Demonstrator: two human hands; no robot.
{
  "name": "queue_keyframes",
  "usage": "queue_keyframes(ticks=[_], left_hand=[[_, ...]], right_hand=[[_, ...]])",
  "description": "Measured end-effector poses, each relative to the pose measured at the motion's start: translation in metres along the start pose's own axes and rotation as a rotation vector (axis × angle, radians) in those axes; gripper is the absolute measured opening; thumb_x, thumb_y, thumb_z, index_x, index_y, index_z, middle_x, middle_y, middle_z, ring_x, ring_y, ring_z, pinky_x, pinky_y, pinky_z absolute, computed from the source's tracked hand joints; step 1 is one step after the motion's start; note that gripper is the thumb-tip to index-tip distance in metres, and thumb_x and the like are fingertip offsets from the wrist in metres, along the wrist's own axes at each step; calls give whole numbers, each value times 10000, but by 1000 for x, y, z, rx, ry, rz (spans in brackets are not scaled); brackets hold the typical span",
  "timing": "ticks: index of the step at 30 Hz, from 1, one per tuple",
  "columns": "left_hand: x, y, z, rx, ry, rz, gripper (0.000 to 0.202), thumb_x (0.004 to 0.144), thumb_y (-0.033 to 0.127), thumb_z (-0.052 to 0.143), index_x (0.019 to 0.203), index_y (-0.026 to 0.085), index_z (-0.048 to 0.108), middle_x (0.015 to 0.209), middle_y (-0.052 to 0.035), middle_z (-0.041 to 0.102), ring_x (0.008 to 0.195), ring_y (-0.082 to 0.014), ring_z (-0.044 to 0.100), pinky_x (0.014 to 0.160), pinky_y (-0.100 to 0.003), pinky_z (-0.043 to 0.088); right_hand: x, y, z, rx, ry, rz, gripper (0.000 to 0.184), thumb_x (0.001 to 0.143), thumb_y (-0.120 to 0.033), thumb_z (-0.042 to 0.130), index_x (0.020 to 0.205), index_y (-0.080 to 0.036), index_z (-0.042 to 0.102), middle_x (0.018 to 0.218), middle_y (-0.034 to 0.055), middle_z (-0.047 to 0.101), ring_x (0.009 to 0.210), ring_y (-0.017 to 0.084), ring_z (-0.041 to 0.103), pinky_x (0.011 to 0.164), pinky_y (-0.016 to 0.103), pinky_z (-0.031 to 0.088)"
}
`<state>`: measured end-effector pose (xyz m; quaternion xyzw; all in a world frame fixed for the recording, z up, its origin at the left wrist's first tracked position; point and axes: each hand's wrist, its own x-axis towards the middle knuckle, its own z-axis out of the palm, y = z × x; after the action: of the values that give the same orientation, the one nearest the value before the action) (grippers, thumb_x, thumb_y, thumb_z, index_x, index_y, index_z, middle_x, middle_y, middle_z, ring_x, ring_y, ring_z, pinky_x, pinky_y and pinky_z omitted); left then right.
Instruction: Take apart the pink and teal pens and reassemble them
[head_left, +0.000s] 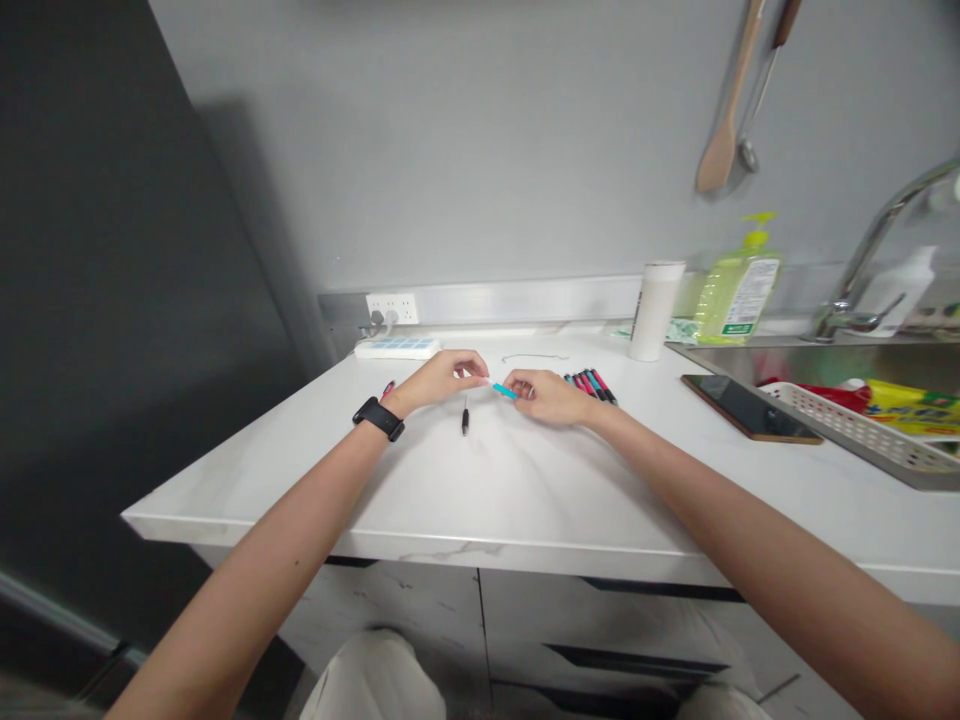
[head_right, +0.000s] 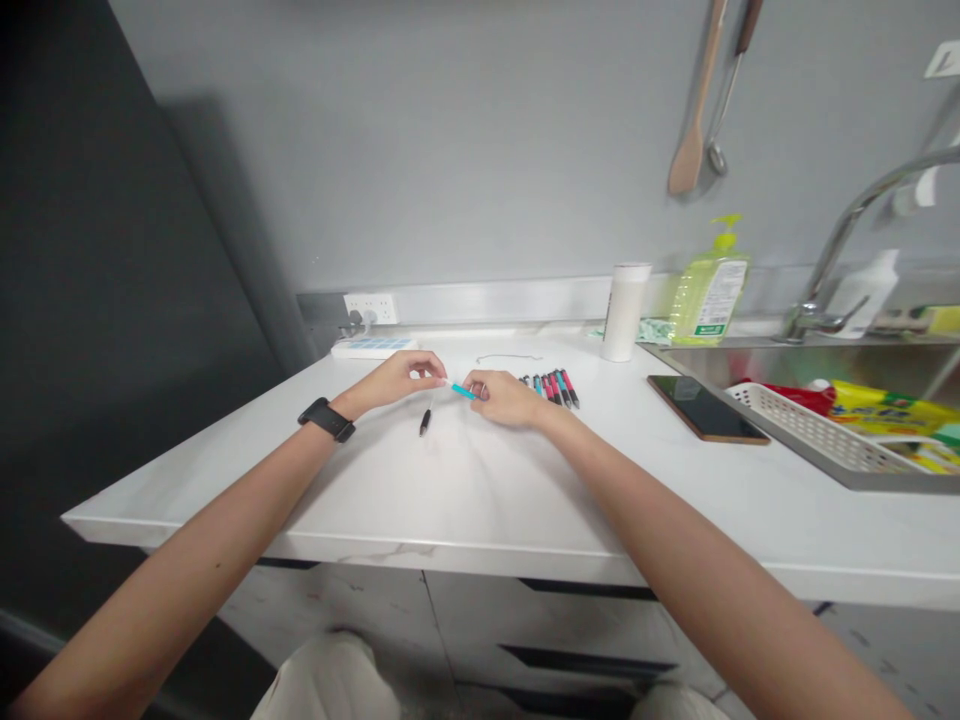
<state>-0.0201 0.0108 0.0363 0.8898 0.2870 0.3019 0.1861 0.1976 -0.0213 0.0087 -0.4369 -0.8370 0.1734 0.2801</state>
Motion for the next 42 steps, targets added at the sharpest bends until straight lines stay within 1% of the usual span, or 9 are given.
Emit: queue_keyframes(ticks=[7,10,14,17,24,29,33,36,42], left_hand=[[0,0,1,-15,-21,10,176,790,330,630,813,160,669,824,-29,678,767,-130,566,741,-270,410],[0,0,0,-18,-17,6,184,800,330,617,838,164,686,845,-36,689,782,-135,574,748,-274,413],[0,-1,0,-57,13,-1,210,812,341,602,869,161,694,877,-49,697,799,-141,591,770,-285,426],[1,0,-1,-116,35,-6,224,800,355,617,860,152,689,879,-58,696,809,-146,605,781,-291,440],[0,6,-4,-210,71,-22,248,756,378,660,811,136,682,838,-58,684,789,-146,603,777,-293,456],[0,9,-3,-223,62,-48,255,748,382,669,793,131,675,798,-46,671,759,-136,591,760,-288,456],[-1,11,-3,-246,59,-44,256,751,382,664,827,137,667,870,-58,680,806,-144,603,797,-306,459],[-1,11,-3,-283,62,-38,260,742,375,677,846,138,655,899,-64,678,830,-145,608,819,-315,458],[-1,11,-3,-358,80,-47,269,707,360,720,820,132,632,855,-51,667,804,-137,609,821,-321,454]], right_hand=[[-1,0,0,44,5,-29,245,722,-103,526,936,-174,622,793,14,618,725,137,553,696,250,420],[0,-1,1,112,9,-35,231,720,-105,538,926,-170,620,770,5,613,708,129,550,686,248,424],[4,0,3,308,-19,10,187,706,-139,591,890,-166,613,714,-12,598,660,117,548,654,245,432],[6,0,3,500,-65,50,182,681,-165,644,860,-170,615,736,-10,616,669,113,567,654,241,439],[0,-10,-4,763,-162,75,278,666,-194,682,928,-177,593,787,15,680,689,133,624,697,278,475],[-3,-13,-6,811,-190,70,327,664,-207,694,971,-178,586,804,19,682,695,148,649,719,301,493],[-4,-11,-6,815,-182,81,353,653,-195,705,989,-180,598,817,16,663,714,145,644,731,299,497],[-5,-12,-7,803,-160,111,327,650,-182,706,964,-177,613,826,13,641,722,138,636,715,280,497],[-7,-18,-9,812,-170,139,275,637,-178,717,890,-171,609,805,3,622,702,130,628,695,278,505]])
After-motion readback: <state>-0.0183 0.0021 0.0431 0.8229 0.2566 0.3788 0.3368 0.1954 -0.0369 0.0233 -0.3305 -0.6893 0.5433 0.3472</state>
